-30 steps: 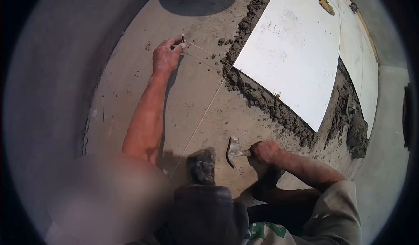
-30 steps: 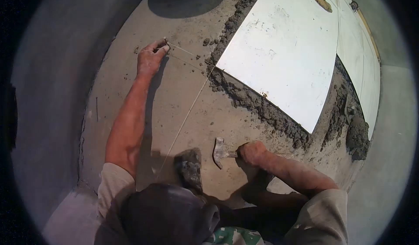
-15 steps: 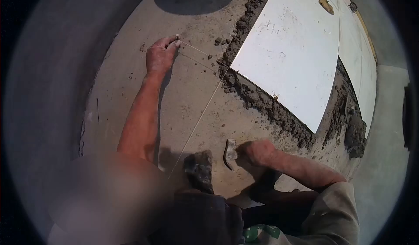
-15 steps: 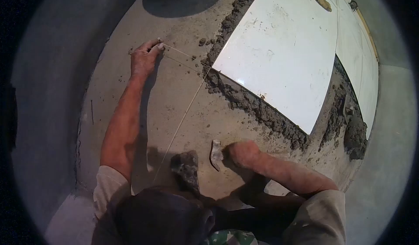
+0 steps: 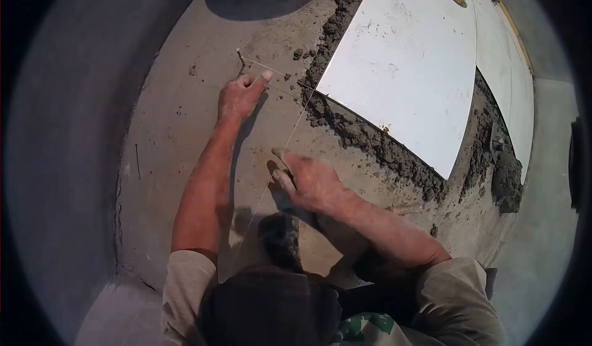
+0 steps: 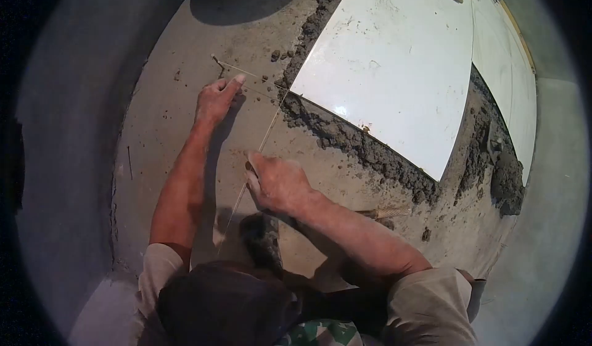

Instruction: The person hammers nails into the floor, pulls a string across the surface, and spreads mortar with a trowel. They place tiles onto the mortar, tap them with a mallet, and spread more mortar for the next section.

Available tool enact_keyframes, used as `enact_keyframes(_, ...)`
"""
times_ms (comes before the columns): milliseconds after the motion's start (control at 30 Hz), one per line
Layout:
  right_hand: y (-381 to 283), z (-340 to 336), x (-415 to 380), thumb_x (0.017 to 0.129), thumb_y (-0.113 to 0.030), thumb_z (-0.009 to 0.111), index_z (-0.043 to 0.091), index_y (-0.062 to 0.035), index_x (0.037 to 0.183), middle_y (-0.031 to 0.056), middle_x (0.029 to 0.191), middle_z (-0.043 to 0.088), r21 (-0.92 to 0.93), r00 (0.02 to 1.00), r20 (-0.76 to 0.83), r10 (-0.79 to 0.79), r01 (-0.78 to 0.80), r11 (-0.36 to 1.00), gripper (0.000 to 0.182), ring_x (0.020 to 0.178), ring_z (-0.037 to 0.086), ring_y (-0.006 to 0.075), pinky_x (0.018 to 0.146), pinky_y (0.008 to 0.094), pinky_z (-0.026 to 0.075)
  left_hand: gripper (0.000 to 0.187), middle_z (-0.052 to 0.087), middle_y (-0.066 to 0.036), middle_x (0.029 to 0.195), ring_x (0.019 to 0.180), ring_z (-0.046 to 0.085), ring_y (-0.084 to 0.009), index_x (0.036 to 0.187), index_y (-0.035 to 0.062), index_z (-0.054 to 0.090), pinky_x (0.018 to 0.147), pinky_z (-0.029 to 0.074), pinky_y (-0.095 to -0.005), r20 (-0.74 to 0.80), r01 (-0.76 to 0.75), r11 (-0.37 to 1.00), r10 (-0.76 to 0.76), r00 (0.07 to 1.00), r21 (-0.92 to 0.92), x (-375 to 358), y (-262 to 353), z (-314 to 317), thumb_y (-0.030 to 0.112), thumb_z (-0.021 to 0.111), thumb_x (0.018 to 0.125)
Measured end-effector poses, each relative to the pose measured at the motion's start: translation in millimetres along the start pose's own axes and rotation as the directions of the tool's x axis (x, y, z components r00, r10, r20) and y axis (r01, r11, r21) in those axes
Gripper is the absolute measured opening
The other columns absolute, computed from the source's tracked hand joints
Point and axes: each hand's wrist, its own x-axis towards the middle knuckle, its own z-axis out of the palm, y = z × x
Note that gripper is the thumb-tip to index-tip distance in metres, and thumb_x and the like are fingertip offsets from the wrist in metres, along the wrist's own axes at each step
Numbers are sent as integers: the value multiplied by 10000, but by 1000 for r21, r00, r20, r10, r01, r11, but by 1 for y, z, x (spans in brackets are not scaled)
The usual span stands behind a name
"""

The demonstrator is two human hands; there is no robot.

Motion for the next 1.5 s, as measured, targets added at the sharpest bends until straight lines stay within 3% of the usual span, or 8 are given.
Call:
enact_keyframes(233, 25, 1, -10, 849, -151, 570, 201, -65, 1465, 199, 868, 632, -176, 999, -38, -27, 20, 984, 724, 784, 651, 354, 663, 442, 525, 681, 596, -96, 678, 693, 571, -224, 763, 41, 637, 692, 456, -387, -21, -51, 992, 49, 999, -117, -2, -9, 14, 714, 536, 782)
enact_keyframes(333, 29, 0, -7, 857, -159, 569, 206, -119, 1472, 192, 868, 618, -150, 997, -72, -4, -7, 989, 715, 783, 630, 361, 664, 450, 518, 701, 618, -110, 736, 732, 580, -237, 767, 40, 639, 707, 455, -401, -3, -12, 994, 12, 1000, -104, -3, -4, 12, 730, 519, 780)
enact_keyframes(400, 28, -1, -7, 855, -158, 573, 204, -114, 1472, 190, 867, 618, -141, 998, -70, -5, -5, 990, 720, 786, 630, 360, 663, 445, 520, 732, 641, -119, 812, 773, 587, -255, 811, 42, 662, 731, 459, -408, 21, -10, 994, 8, 1000, 109, -1, -1, 11, 751, 486, 782)
enact_keyframes(733, 29, 2, -7, 821, -121, 570, 178, -62, 1474, 205, 888, 636, -138, 990, -124, -65, 48, 989, 764, 787, 653, 353, 672, 434, 535, 826, 657, -168, 1027, 1011, 612, -310, 989, 45, 682, 882, 455, -438, 115, 83, 983, -103, 988, 165, 0, 9, 11, 799, 425, 768)
enact_keyframes(800, 28, 0, -7, 825, -125, 566, 183, -56, 1471, 207, 890, 636, -126, 994, -96, -49, 37, 991, 755, 789, 653, 353, 673, 434, 534, 825, 655, -172, 1044, 1008, 612, -317, 1012, 45, 683, 880, 458, -435, 5, 64, 976, -66, 998, 208, 7, 1, 18, 792, 428, 770)
enact_keyframes(1033, 25, 1, -7, 839, -153, 567, 220, -35, 1453, 211, 896, 634, -158, 999, 3, 35, -34, 987, 715, 791, 651, 348, 673, 432, 530, 792, 671, -151, 964, 950, 622, -308, 928, 62, 697, 853, 457, -438, 29, 95, 983, -101, 994, 160, 4, 7, 14, 790, 433, 766)
enact_keyframes(1233, 32, 8, -8, 898, -193, 537, 276, -68, 1427, 200, 902, 635, -93, 995, -95, -21, 12, 996, 603, 816, 636, 368, 683, 445, 522, 778, 675, -122, 940, 934, 625, -298, 894, 70, 702, 841, 461, -419, 33, 101, 977, -109, 993, 187, 0, 15, 9, 785, 420, 774)
enact_keyframes(1500, 32, 10, -10, 906, -193, 520, 334, -53, 1390, 204, 881, 626, -66, 996, -91, -19, 13, 998, 537, 800, 630, 373, 672, 451, 516, 820, 642, -171, 1123, 1092, 589, -324, 1056, 68, 683, 923, 447, -443, 45, 102, 959, -118, 992, 263, 1, 20, 9, 779, 370, 794)
